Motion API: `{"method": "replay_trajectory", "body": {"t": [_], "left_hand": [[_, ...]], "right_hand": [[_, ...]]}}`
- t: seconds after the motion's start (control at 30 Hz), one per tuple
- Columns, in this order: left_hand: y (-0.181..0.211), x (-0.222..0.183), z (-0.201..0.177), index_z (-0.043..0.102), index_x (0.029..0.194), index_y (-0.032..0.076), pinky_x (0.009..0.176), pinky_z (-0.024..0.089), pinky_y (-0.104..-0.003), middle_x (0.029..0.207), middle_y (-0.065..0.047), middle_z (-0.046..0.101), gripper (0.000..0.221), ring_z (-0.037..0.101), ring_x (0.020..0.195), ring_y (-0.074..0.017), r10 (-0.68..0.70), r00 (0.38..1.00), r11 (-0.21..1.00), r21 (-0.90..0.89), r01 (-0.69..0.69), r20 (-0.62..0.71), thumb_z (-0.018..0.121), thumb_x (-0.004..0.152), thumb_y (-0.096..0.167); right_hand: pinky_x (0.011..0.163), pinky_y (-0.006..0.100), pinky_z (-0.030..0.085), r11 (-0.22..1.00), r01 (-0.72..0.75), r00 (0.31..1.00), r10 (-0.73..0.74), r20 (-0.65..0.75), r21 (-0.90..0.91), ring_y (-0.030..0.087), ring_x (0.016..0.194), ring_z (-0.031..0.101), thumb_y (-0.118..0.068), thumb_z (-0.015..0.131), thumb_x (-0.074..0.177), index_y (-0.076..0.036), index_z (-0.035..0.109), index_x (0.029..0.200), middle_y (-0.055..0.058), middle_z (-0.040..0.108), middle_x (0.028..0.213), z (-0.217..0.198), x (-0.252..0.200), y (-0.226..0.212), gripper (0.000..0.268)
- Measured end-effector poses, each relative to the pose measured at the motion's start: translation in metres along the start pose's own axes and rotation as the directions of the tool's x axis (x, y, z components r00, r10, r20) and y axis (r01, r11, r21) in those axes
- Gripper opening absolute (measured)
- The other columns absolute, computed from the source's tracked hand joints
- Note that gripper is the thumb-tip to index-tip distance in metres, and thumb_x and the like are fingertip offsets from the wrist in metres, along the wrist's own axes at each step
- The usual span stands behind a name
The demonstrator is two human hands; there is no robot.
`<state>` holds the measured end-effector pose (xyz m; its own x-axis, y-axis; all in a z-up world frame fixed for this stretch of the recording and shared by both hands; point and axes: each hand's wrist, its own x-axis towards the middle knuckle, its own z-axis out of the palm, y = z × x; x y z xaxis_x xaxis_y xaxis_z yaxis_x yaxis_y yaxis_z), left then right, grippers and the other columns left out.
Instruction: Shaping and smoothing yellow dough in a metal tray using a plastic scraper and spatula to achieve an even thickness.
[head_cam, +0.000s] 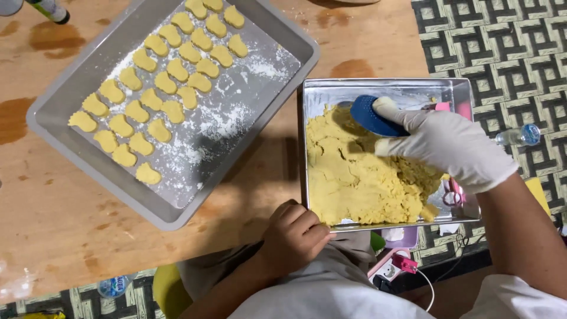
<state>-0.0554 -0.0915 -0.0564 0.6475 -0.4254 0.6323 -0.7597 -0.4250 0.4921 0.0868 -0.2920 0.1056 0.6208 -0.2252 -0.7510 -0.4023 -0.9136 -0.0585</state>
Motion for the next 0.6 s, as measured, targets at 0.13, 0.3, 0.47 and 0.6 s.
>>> {"method": "replay_trajectory", "body": {"t": [0.13, 0.3, 0.47, 0.6], "left_hand": [[0.005, 0.018, 0.005, 0.052, 0.068, 0.01, 0.06, 0.04, -0.036, 0.069, -0.005, 0.044, 0.033, 0.042, 0.064, -0.0234, -0.002, 1.0, 1.0, 0.001, 0.002, -0.03, 0.07, 0.096, 0.012], [0.011, 0.027, 0.026, 0.052, 0.067, 0.013, 0.056, 0.039, -0.034, 0.068, -0.003, 0.04, 0.029, 0.041, 0.063, -0.021, -0.02, 1.0, 1.0, 0.011, 0.02, -0.021, 0.064, 0.092, 0.003], [0.016, 0.028, 0.043, 0.057, 0.071, 0.013, 0.055, 0.039, -0.033, 0.068, -0.002, 0.043, 0.026, 0.043, 0.063, -0.0204, 0.01, 0.997, 0.999, 0.041, -0.006, -0.082, 0.062, 0.094, 0.002], [0.018, 0.027, 0.047, 0.057, 0.073, 0.014, 0.058, 0.041, -0.035, 0.068, -0.002, 0.043, 0.025, 0.044, 0.064, -0.0205, 0.016, 0.995, 0.999, 0.049, -0.011, -0.098, 0.065, 0.093, 0.002]], "right_hand": [[0.044, 0.031, 0.039, 0.902, 0.077, 0.992, -0.113, -0.061, -0.426, 0.014, 0.047, 0.04, -0.072, 0.026, 0.095, -0.049, 0.011, 0.166, 0.007, 0.045, 0.051, 0.027, 0.051, 0.007, 0.075], [0.06, 0.043, 0.056, 0.825, 0.095, 0.966, -0.213, -0.149, -0.557, 0.034, 0.067, 0.073, -0.082, 0.014, 0.087, -0.041, 0.017, 0.165, 0.016, 0.071, 0.067, 0.044, 0.062, -0.005, 0.088], [0.045, 0.039, 0.051, 0.754, 0.155, 0.919, -0.347, -0.187, -0.639, 0.027, 0.048, 0.067, -0.081, 0.018, 0.091, -0.03, 0.027, 0.16, 0.004, 0.065, 0.055, 0.069, 0.059, 0.003, 0.086], [0.047, 0.045, 0.052, 0.762, 0.175, 0.902, -0.378, -0.209, -0.624, 0.032, 0.054, 0.071, -0.075, 0.02, 0.096, -0.026, 0.034, 0.153, 0.006, 0.07, 0.064, 0.087, 0.044, 0.005, 0.077]]}}
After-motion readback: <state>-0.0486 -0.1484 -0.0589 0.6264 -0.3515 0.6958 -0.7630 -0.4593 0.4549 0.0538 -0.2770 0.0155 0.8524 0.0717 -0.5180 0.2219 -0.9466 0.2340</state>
